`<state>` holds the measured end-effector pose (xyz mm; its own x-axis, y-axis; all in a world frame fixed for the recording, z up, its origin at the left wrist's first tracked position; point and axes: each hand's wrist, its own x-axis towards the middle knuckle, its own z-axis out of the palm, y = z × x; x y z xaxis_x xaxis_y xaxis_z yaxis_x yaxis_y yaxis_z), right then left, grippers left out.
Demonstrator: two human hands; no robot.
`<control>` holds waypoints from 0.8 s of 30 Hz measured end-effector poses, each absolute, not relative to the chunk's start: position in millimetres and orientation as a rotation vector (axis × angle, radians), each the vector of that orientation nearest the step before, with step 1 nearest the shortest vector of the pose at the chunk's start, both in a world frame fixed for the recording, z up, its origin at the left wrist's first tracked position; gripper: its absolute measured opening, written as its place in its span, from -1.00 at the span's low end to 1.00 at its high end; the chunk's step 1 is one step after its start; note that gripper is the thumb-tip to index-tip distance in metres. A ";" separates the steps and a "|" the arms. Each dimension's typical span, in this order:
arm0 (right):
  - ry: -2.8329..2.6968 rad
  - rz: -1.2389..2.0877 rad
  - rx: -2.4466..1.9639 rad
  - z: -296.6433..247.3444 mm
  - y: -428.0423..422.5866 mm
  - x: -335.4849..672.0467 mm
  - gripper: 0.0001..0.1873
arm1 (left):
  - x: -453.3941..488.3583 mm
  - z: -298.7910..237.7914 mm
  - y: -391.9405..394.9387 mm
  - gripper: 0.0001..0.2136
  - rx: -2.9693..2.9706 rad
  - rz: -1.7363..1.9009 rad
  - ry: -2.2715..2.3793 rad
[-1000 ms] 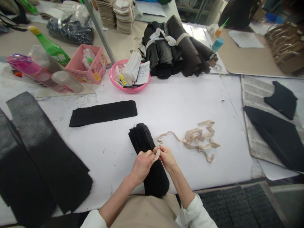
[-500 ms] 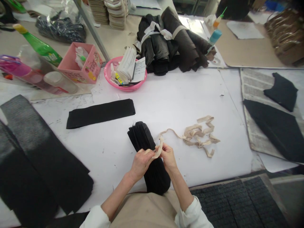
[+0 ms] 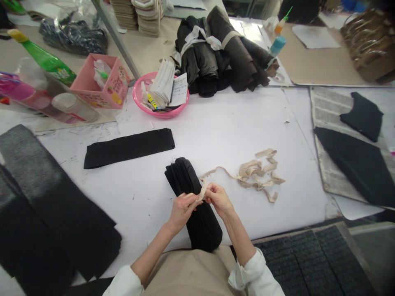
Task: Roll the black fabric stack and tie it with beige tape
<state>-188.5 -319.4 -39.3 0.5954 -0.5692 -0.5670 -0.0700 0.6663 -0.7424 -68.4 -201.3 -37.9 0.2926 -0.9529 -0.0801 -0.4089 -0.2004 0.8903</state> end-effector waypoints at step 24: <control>0.744 -0.380 -1.684 -7.0 -291.2 -219.0 -0.84 | -45.9 -23.3 -213.5 -0.73 1.373 -1.475 -0.707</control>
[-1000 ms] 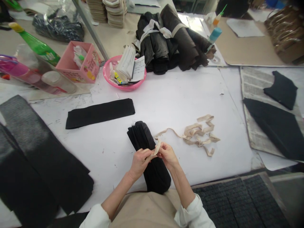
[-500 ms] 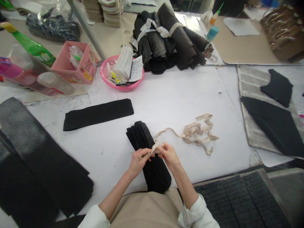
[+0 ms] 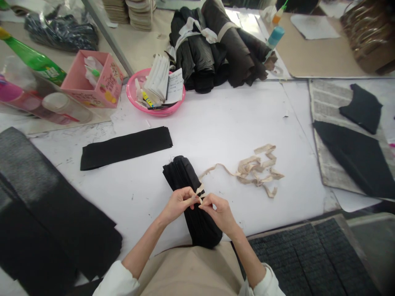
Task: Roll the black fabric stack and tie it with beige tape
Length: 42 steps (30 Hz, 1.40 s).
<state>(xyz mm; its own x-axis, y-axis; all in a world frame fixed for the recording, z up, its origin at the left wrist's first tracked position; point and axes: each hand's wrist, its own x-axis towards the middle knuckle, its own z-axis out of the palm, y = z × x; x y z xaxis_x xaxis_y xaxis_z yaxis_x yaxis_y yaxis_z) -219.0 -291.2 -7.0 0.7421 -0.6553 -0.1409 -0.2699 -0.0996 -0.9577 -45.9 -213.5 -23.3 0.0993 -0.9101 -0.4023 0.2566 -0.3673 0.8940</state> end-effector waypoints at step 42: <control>1.138 -0.457 -1.885 -49.1 -261.7 -239.5 -0.69 | -54.1 -25.2 -217.3 -0.70 1.445 -1.362 -0.703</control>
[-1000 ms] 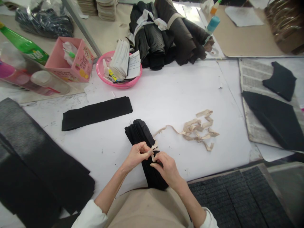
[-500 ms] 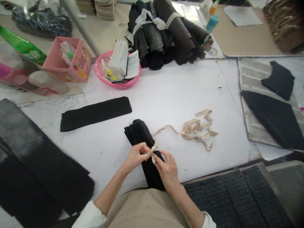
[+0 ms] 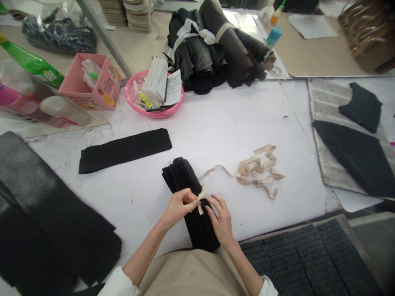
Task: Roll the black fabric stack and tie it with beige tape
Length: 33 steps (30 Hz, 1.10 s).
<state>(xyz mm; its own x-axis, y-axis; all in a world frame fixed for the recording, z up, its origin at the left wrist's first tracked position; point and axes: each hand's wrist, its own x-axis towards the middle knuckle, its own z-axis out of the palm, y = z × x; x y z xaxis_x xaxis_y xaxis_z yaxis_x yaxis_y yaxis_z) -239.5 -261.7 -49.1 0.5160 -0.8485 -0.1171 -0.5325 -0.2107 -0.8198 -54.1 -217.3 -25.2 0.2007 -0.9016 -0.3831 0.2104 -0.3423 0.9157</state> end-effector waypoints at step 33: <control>0.642 -0.221 -1.425 -53.0 -340.8 -210.9 -0.78 | -71.5 -64.3 -222.9 -0.88 1.633 -0.277 -1.497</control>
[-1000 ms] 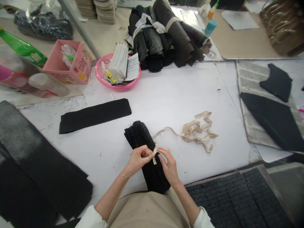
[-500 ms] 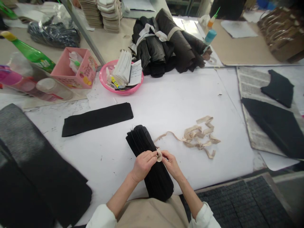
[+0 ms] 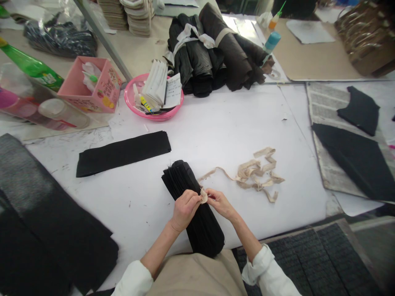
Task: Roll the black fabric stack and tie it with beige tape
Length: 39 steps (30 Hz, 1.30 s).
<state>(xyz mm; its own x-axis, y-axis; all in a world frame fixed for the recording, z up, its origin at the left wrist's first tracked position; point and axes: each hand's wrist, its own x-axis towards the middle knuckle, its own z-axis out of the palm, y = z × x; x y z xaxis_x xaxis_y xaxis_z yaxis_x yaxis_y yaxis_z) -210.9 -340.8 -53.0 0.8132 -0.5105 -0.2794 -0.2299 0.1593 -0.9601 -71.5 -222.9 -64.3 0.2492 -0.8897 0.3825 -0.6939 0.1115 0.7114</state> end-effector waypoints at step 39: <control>0.861 -0.306 -1.398 -43.5 -334.5 -211.5 -0.79 | -69.4 -64.3 -225.9 -0.93 1.670 -0.359 -1.438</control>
